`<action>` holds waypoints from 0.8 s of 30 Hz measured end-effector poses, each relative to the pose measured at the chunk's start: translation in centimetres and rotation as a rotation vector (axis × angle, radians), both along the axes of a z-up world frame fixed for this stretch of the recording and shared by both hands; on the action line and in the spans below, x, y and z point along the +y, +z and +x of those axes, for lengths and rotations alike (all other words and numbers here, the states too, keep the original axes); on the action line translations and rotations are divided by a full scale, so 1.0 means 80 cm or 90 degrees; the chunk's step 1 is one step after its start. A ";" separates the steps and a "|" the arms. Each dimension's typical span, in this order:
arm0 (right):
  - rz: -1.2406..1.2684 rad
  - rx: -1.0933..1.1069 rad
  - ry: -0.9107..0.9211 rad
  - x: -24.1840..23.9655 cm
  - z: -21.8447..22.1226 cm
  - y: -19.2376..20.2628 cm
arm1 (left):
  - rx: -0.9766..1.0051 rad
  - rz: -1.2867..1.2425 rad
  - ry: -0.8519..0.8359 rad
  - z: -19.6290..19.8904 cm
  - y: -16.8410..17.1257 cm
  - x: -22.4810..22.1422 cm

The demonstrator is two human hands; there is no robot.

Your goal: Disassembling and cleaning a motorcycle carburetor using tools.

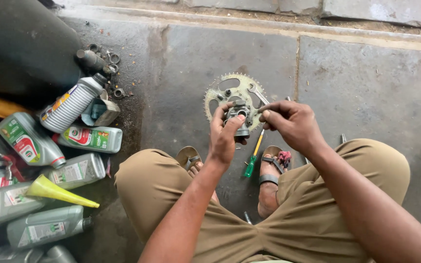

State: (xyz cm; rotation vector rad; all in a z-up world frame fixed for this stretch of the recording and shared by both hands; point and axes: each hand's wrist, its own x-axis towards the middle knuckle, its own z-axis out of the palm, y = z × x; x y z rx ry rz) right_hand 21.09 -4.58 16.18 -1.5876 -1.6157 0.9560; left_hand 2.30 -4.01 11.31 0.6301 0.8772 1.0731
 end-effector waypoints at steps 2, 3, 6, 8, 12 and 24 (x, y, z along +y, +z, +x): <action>-0.083 0.134 -0.073 0.005 0.007 -0.014 | 0.018 0.063 -0.015 0.004 0.000 0.001; -0.205 0.272 -0.112 0.008 0.007 -0.020 | 0.021 0.110 -0.001 0.004 0.001 0.000; -0.334 0.446 -0.135 0.011 0.005 -0.034 | 0.048 0.197 0.003 0.004 0.017 -0.001; -0.342 0.481 -0.119 0.013 0.003 -0.032 | 0.074 0.237 -0.006 0.004 0.026 -0.002; -0.333 0.537 -0.092 0.013 -0.001 -0.023 | 0.104 0.237 -0.026 0.002 0.029 -0.007; -0.364 0.557 -0.081 0.009 -0.001 -0.032 | 0.190 0.338 -0.023 0.004 0.041 -0.012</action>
